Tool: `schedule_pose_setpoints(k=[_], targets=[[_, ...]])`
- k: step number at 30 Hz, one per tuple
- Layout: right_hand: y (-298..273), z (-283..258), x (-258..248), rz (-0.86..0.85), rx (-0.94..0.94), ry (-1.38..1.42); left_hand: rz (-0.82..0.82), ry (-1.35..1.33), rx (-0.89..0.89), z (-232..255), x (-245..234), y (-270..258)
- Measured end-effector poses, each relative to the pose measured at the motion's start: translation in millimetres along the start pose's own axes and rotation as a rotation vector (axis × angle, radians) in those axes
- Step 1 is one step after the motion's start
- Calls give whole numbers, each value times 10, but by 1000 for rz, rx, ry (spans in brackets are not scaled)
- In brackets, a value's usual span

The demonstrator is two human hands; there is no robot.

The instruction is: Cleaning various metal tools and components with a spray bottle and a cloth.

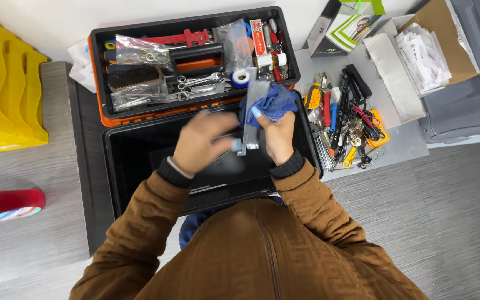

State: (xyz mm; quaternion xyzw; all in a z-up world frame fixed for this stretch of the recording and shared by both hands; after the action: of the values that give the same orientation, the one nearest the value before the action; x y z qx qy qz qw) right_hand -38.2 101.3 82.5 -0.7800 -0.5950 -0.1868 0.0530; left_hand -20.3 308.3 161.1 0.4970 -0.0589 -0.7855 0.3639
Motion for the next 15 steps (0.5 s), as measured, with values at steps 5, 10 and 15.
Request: schedule_pose_setpoints(k=[5, 10, 15], targets=[[-123, -88, 253, -139, 30, -139, 194, -548, -310, -488, 243, 234], [-113, -190, 174, -245, 54, -170, 331, -723, -449, -664, 411, 274], [-232, -160, 122, -407, 50, -389, 563, -1028, -426, -633, 204, 298]])
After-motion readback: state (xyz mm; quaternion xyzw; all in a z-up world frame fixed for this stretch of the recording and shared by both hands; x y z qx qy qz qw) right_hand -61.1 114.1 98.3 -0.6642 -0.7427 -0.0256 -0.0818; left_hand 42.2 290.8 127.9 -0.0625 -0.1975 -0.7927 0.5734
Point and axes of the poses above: each hand's wrist, its own y-axis towards the middle knuckle, its own x-axis out of the palm, z = x × y, the point moved 3 cm from there along y, towards the middle knuckle, and after that the axes turned 8 degrees about -z, right-handed, at the moved point
